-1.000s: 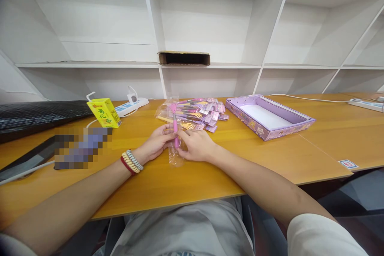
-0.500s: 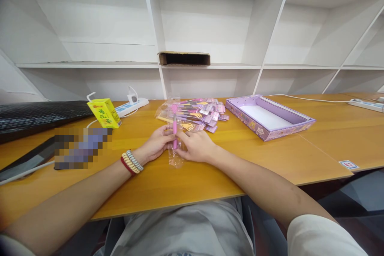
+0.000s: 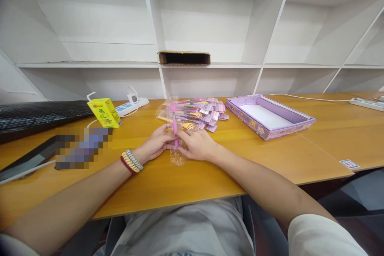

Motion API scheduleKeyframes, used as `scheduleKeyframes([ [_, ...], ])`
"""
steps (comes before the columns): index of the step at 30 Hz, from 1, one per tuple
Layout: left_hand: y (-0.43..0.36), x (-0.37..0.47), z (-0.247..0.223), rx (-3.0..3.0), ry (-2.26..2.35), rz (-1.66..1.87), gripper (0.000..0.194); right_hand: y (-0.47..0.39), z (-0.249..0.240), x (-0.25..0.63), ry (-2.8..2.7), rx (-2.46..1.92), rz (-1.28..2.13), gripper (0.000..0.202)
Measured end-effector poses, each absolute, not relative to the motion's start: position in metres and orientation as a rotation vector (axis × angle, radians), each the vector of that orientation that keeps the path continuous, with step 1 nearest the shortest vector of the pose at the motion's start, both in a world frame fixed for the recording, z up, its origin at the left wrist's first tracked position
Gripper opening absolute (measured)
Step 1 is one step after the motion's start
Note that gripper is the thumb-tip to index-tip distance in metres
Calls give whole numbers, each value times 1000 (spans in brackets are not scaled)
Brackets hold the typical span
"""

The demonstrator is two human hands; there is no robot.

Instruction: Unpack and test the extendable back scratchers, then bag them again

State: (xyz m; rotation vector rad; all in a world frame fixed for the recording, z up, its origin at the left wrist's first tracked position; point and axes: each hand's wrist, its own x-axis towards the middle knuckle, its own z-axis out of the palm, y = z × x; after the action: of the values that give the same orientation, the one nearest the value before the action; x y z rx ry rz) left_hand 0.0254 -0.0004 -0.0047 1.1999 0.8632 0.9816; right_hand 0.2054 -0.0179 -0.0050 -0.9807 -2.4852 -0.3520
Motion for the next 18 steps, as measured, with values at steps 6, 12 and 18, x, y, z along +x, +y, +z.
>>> scheduleKeyframes([
  [6,0,25,-6,1225,843,964,47,-18,-3,207,-2477,-946,-339,39],
  [12,3,23,-7,1228,857,1007,45,-15,-4,211,-2495,-898,-324,36],
  [18,5,22,-7,1217,890,1035,46,-9,-7,214,-2628,-698,-373,23],
])
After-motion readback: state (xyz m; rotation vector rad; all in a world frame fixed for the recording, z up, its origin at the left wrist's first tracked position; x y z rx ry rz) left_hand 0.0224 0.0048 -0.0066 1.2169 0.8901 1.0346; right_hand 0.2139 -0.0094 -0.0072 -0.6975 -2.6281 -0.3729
